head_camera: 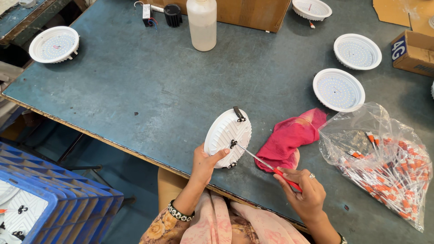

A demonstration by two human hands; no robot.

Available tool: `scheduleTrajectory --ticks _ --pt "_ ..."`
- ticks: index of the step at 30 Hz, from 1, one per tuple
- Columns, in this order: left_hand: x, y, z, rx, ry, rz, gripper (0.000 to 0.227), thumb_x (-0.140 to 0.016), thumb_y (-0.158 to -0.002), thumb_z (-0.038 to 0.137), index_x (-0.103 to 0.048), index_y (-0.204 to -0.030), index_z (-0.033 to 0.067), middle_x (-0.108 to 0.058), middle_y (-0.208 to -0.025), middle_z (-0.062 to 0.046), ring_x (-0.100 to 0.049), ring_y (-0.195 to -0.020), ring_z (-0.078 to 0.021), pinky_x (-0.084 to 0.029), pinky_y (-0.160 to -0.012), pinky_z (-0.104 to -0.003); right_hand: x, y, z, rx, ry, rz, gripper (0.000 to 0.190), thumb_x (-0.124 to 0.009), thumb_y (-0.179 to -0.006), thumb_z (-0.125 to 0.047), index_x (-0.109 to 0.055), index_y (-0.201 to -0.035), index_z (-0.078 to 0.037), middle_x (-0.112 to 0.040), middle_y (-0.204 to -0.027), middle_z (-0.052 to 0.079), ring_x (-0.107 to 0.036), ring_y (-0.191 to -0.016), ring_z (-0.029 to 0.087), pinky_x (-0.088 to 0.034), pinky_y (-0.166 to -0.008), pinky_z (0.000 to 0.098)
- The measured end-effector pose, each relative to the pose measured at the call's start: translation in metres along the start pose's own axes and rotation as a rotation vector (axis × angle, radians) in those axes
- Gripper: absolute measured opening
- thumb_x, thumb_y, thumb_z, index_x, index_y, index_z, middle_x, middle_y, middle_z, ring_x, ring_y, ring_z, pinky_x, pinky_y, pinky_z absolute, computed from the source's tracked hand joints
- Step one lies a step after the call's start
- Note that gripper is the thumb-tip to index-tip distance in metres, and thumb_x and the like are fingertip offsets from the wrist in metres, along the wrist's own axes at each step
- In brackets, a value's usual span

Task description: The person cuts a pink fabric with scissors, then handles white circular LED modules, inserting orange wire connectors into the modules and trimming wires. The work is performed at a low table with bins of parts nearby.

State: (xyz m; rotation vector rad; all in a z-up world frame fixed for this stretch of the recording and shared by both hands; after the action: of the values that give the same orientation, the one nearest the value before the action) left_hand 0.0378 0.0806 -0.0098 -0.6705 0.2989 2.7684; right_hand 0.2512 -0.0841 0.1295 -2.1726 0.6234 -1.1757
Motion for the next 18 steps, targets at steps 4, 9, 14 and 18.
scheduleTrajectory --ticks 4,9,14,18 --pt "-0.006 0.005 0.002 -0.018 -0.049 -0.021 0.041 -0.079 -0.082 0.003 -0.067 -0.12 -0.0067 -0.076 -0.111 -0.014 -0.072 -0.097 -0.0174 -0.059 -0.087 -0.032 0.002 -0.001 -0.011 0.121 -0.004 -0.06 0.029 -0.089 -0.073 -0.006 -0.061 -0.084 -0.003 -0.073 -0.084 0.012 -0.072 -0.072 0.023 -0.055 -0.063 0.0299" --pt "-0.02 0.02 0.016 -0.117 -0.297 -0.074 0.038 -0.079 -0.085 0.01 -0.068 -0.12 -0.0038 -0.076 -0.109 -0.009 -0.069 -0.097 -0.0131 -0.056 -0.086 -0.029 0.006 0.014 -0.004 0.069 -0.012 -0.047 0.026 -0.087 -0.074 -0.004 -0.063 -0.085 -0.003 -0.073 -0.082 0.011 -0.071 -0.072 0.022 -0.054 -0.063 0.0289" --pt "-0.038 0.03 0.038 -0.299 -0.491 -0.127 0.038 -0.078 -0.084 0.009 -0.069 -0.119 -0.0021 -0.073 -0.108 -0.007 -0.066 -0.099 -0.0136 -0.053 -0.088 -0.029 -0.002 0.06 0.045 -0.566 -0.247 0.117 0.02 -0.083 -0.08 -0.001 -0.065 -0.087 -0.001 -0.075 -0.083 0.008 -0.071 -0.074 0.011 -0.056 -0.069 0.0257" --pt "-0.04 0.031 0.037 -0.254 -0.516 -0.143 0.035 -0.077 -0.084 0.007 -0.071 -0.117 -0.0015 -0.073 -0.104 -0.007 -0.066 -0.096 -0.0131 -0.053 -0.086 -0.029 -0.004 0.072 0.032 -0.57 -0.276 0.187 0.02 -0.083 -0.082 0.0 -0.064 -0.088 0.0 -0.072 -0.082 0.009 -0.069 -0.075 0.013 -0.056 -0.072 0.0258"
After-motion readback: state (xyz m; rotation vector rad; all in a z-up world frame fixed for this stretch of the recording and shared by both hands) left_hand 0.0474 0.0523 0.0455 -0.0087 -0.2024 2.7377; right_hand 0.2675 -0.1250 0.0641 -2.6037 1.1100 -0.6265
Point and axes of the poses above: each hand's wrist, its own y-axis away from the middle knuckle, its own x-axis out of the back of the hand, z = x × y, the point moved 9 cm from there along -y, towards the middle knuckle
